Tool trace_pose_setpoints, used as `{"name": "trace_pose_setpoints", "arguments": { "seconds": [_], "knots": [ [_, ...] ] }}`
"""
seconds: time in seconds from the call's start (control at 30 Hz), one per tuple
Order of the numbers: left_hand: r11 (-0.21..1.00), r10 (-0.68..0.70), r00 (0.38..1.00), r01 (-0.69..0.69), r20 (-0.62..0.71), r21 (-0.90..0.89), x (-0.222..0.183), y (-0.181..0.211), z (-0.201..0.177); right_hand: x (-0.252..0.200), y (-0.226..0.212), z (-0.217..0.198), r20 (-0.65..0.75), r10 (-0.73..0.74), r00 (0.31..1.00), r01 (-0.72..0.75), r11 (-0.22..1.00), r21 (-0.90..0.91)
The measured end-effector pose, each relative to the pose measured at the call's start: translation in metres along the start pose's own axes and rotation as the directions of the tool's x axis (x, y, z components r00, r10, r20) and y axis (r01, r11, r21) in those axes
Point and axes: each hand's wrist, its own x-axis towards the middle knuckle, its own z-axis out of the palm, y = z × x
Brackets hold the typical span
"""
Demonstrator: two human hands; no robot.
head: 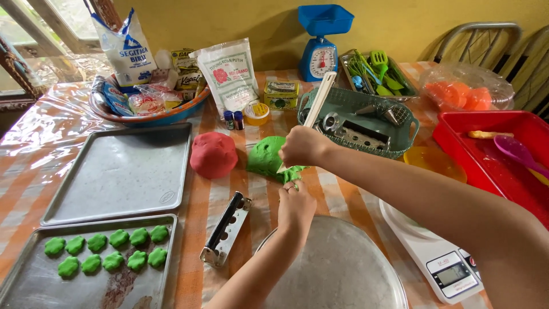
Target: Portioning green dough, rolling it into balls, and using a metal mold to shape them before placing on a tray.
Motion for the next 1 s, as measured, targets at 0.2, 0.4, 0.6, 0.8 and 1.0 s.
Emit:
{"name": "trace_pose_setpoints", "arguments": {
  "seconds": [0.2,0.4,0.6,0.8,1.0],
  "knots": [
    [0.998,0.005,0.999,-0.007,0.036,0.055,0.003,0.002,0.004,0.034,-0.030,0.069,-0.016,0.000,1.000,0.000,1.000,0.030],
    [0.996,0.018,1.000,-0.019,-0.014,-0.089,-0.001,-0.011,-0.016,0.045,-0.044,0.090,0.007,0.038,0.999,-0.039,0.995,0.088],
    [0.977,0.016,1.000,-0.019,-0.019,-0.213,0.014,-0.013,0.031,0.037,-0.023,0.047,0.151,0.122,0.981,-0.157,0.956,0.247],
    [0.959,-0.075,0.990,0.040,-0.118,-0.280,0.021,-0.034,0.047,0.040,-0.032,0.074,0.315,0.212,0.925,-0.324,0.872,0.367],
    [0.951,-0.036,0.996,0.059,0.080,-0.303,0.027,-0.062,0.041,0.019,-0.022,0.043,0.496,0.205,0.844,-0.426,0.818,0.387]
  ]
}}
